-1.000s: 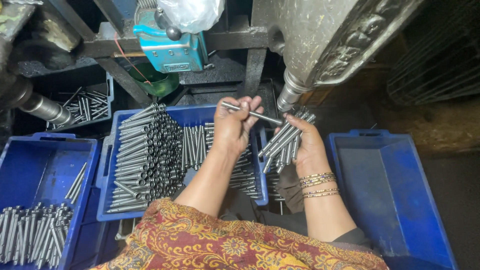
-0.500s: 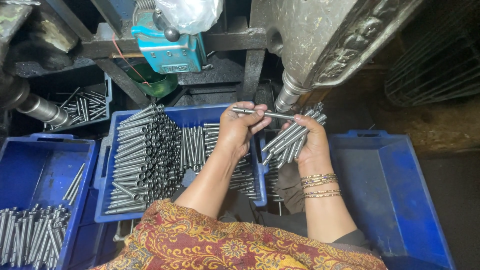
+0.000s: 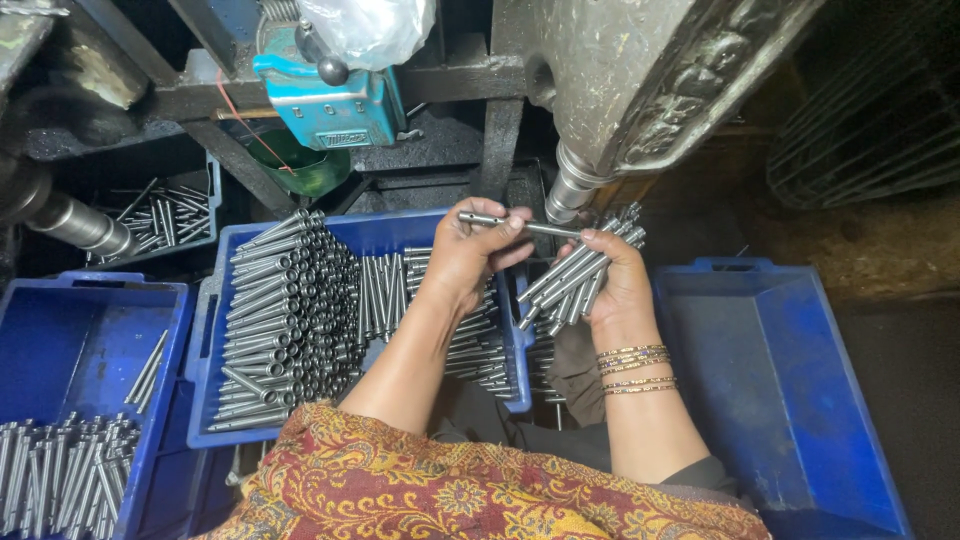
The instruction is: The person sorts small metal rods by hand, picking them from a blue bin, inspecting them, and placing them into another blue bin. The process is repetitive and involves handling the rods one at a time.
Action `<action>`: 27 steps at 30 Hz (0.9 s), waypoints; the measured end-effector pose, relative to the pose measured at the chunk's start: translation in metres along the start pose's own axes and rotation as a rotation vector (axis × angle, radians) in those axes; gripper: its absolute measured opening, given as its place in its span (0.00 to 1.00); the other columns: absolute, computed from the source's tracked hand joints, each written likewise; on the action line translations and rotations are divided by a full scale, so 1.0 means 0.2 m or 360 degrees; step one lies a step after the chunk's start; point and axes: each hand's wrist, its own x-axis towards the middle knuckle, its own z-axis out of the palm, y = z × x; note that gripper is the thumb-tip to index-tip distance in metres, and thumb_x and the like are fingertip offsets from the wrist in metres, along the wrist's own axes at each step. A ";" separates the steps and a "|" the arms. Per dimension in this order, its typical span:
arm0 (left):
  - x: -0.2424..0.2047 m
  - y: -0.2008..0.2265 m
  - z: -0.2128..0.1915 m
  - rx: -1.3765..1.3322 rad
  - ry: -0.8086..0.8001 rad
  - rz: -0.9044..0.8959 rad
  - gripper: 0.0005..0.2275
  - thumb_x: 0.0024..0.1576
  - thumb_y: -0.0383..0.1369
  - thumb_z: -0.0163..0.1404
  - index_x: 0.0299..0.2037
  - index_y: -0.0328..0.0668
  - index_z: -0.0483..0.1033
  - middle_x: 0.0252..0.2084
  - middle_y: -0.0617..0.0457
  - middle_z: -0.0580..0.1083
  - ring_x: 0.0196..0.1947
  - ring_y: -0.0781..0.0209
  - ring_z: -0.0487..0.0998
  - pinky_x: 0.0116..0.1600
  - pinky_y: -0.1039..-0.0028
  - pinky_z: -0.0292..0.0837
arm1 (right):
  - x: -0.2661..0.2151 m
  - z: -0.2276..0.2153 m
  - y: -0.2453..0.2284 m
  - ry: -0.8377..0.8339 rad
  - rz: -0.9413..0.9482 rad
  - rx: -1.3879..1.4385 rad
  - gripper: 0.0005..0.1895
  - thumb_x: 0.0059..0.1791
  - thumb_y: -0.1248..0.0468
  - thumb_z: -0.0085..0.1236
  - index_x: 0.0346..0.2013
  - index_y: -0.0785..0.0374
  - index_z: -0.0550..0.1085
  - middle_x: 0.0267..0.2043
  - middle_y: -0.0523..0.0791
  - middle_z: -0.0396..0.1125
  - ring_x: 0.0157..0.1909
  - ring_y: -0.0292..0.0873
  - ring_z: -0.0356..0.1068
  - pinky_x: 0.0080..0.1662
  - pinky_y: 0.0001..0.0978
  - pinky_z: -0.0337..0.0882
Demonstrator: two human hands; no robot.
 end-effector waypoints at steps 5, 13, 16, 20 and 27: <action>0.02 -0.01 -0.01 0.0042 0.0044 -0.0030 0.12 0.51 0.17 0.58 0.41 0.30 0.68 0.41 0.26 0.78 0.37 0.37 0.83 0.43 0.54 0.85 | -0.05 0.02 -0.01 -0.0015 -0.0014 0.0016 0.21 0.34 0.73 0.67 0.39 0.71 0.72 0.34 0.52 0.70 0.35 0.48 0.77 0.42 0.40 0.83; 0.00 0.01 0.00 0.0032 0.0021 0.0004 0.16 0.49 0.14 0.57 0.43 0.29 0.66 0.42 0.26 0.78 0.38 0.38 0.84 0.45 0.57 0.84 | -0.07 0.04 -0.02 -0.0015 -0.0026 0.0034 0.21 0.34 0.74 0.67 0.39 0.71 0.71 0.33 0.52 0.70 0.35 0.49 0.77 0.42 0.40 0.83; 0.00 0.02 0.01 0.0052 0.0016 0.0015 0.16 0.49 0.13 0.56 0.43 0.28 0.66 0.42 0.25 0.78 0.38 0.38 0.84 0.45 0.57 0.85 | -0.08 0.04 -0.02 -0.0001 -0.0039 0.0029 0.20 0.34 0.74 0.66 0.39 0.71 0.72 0.33 0.52 0.70 0.35 0.49 0.77 0.42 0.41 0.83; -0.01 0.03 0.03 0.0065 0.0009 0.0038 0.15 0.49 0.14 0.57 0.43 0.28 0.66 0.43 0.26 0.78 0.39 0.39 0.84 0.46 0.57 0.85 | -0.03 0.03 -0.01 -0.0059 -0.0077 0.0065 0.21 0.34 0.73 0.67 0.40 0.69 0.71 0.34 0.52 0.70 0.36 0.49 0.77 0.43 0.42 0.83; 0.01 -0.11 -0.08 0.0222 0.0158 -0.0052 0.14 0.48 0.18 0.60 0.40 0.34 0.69 0.42 0.34 0.80 0.42 0.44 0.83 0.47 0.58 0.83 | 0.09 -0.04 0.08 -0.0077 0.0002 0.0180 0.20 0.37 0.71 0.66 0.42 0.69 0.72 0.39 0.56 0.72 0.41 0.57 0.78 0.48 0.53 0.82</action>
